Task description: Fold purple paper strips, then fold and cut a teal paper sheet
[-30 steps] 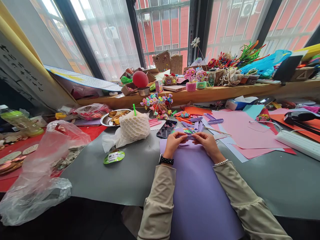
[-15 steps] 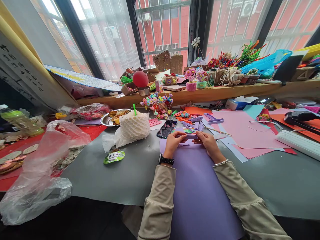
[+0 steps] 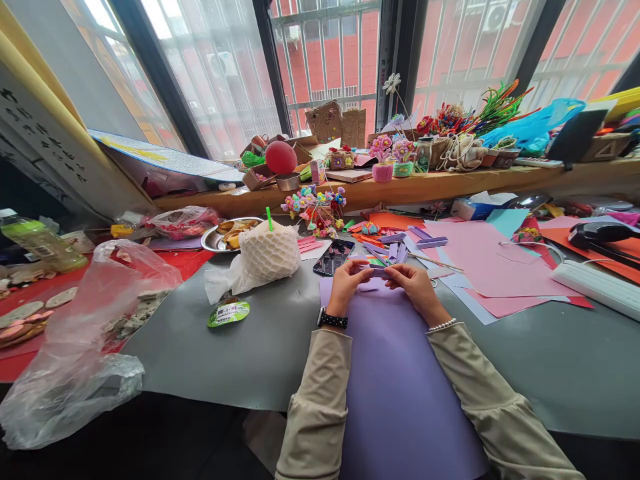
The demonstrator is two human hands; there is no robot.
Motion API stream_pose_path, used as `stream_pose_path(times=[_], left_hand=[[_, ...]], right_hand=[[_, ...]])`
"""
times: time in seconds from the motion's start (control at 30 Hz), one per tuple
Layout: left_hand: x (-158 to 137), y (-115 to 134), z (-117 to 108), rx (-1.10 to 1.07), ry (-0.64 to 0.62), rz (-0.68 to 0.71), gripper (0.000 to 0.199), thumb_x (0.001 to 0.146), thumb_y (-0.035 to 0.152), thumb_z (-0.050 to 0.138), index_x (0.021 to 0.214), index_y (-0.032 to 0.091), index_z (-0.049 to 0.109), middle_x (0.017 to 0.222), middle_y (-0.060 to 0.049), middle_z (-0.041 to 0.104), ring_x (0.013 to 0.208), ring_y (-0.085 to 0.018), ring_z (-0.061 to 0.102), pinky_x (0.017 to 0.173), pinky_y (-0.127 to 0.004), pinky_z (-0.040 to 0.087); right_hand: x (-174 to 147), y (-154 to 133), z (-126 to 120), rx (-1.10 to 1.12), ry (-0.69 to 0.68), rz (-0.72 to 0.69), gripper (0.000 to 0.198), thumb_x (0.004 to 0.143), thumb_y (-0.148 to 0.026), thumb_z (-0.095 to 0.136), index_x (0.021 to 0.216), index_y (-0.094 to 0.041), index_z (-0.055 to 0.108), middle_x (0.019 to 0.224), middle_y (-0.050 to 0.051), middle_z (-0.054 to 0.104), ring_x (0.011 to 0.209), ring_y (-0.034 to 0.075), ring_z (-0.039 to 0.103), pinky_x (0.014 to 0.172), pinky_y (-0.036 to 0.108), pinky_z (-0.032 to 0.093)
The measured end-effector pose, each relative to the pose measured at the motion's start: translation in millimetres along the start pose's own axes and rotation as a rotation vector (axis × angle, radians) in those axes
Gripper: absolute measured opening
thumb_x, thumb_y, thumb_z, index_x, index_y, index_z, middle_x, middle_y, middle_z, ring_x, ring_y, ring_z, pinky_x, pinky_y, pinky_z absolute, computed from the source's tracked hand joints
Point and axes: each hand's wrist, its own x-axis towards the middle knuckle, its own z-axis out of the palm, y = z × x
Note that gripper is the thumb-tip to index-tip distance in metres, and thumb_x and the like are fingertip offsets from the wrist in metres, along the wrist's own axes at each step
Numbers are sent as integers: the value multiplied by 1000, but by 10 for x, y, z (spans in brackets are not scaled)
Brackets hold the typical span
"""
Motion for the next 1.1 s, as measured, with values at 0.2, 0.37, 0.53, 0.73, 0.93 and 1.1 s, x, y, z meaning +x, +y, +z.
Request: stream_pose_path(times=[0.2,0.37,0.53,0.73,0.93,1.1], left_hand=[[-1,-2,-2,-26,1,-21,28,53,22,69,76,11,56,60,0,58,56,-10,56,57,-23,47],[1,27,-7,-108,87,-16,36,52,22,70,83,13,54,63,0,59,59,-10,57,60,-24,47],[-1,61,9,-171,167,-25,38,51,23,71,84,14,53,64,2,58,60,-9,57,62,-24,47],[-24,50,41,-83,14,-109,26,54,31,68,65,11,58,59,-1,59,56,-11,57,63,-27,46],[-13,27,32,-29,-3,-94,25,53,33,68,64,12,61,59,0,58,55,-10,55,62,-25,45],[-14,44,30,79,-86,-75,24,55,34,67,64,12,63,58,1,56,56,-8,52,60,-22,43]], right_hand=[[2,8,4,-6,-3,-15,27,61,-39,62,72,-14,58,60,1,59,52,11,57,53,24,48],[-29,-47,21,-57,-60,0,27,61,-39,62,70,-15,57,60,1,59,53,12,57,53,24,47],[-38,-80,33,-92,-128,-6,27,61,-40,61,69,-15,56,60,1,59,53,12,57,54,24,46],[-30,-54,32,-56,-86,-16,29,61,-43,61,69,-15,55,61,1,59,54,13,56,56,26,46],[-54,-90,55,-131,-169,-46,29,60,-44,60,63,-15,54,56,-1,56,52,11,52,53,24,42],[-57,-102,57,-220,-146,-89,29,66,-44,54,60,-16,54,52,-2,50,48,8,44,47,21,35]])
